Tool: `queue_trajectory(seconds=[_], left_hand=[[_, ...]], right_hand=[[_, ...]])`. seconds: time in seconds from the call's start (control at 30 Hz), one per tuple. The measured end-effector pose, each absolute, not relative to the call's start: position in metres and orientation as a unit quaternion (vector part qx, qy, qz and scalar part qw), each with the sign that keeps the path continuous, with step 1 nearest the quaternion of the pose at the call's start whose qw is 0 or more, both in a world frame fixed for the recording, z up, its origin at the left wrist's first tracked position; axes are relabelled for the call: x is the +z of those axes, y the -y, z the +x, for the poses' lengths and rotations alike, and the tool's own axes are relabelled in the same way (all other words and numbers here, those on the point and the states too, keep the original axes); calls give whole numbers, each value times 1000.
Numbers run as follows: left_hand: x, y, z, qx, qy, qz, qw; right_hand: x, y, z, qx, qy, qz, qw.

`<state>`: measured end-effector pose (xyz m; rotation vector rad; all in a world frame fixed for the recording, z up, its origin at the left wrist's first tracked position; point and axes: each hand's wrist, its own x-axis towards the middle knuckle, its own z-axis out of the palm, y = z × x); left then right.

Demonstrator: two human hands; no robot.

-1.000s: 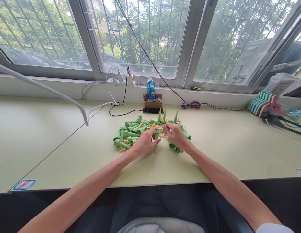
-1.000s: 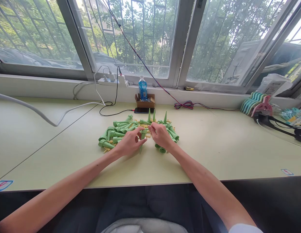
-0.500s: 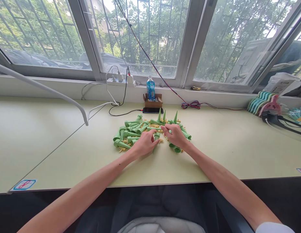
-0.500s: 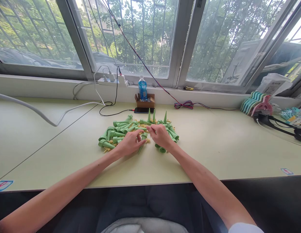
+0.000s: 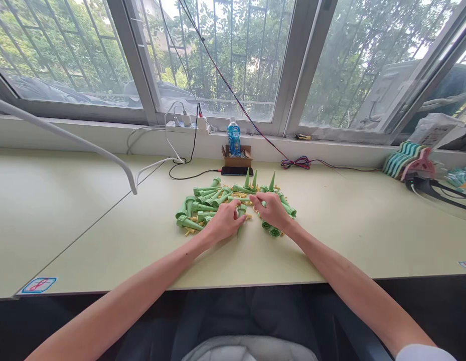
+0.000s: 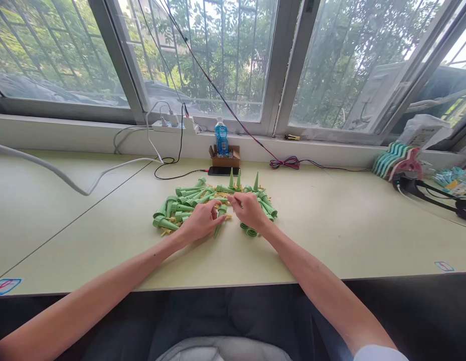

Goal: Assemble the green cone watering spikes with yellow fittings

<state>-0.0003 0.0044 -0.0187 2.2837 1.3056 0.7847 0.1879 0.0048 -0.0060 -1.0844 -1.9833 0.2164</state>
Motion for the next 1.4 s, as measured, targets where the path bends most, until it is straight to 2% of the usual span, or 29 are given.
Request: queue_trajectory(seconds=[0.33,0.57,0.9,1.4], left_hand=[[-16,-1,0,299,-462,813,192],[-5,-1,-6,309,-427,846,76],[-1,2,-9,158,-343,926,25],[0,5,-8,141,-343,928,7]], right_hand=[[-5,-4,187,99,787,-430,432],[-5,-3,187,114,788,-422,434],[-6,-3,187,111,789,-425,429],[-7,-3,187,106,794,-426,421]])
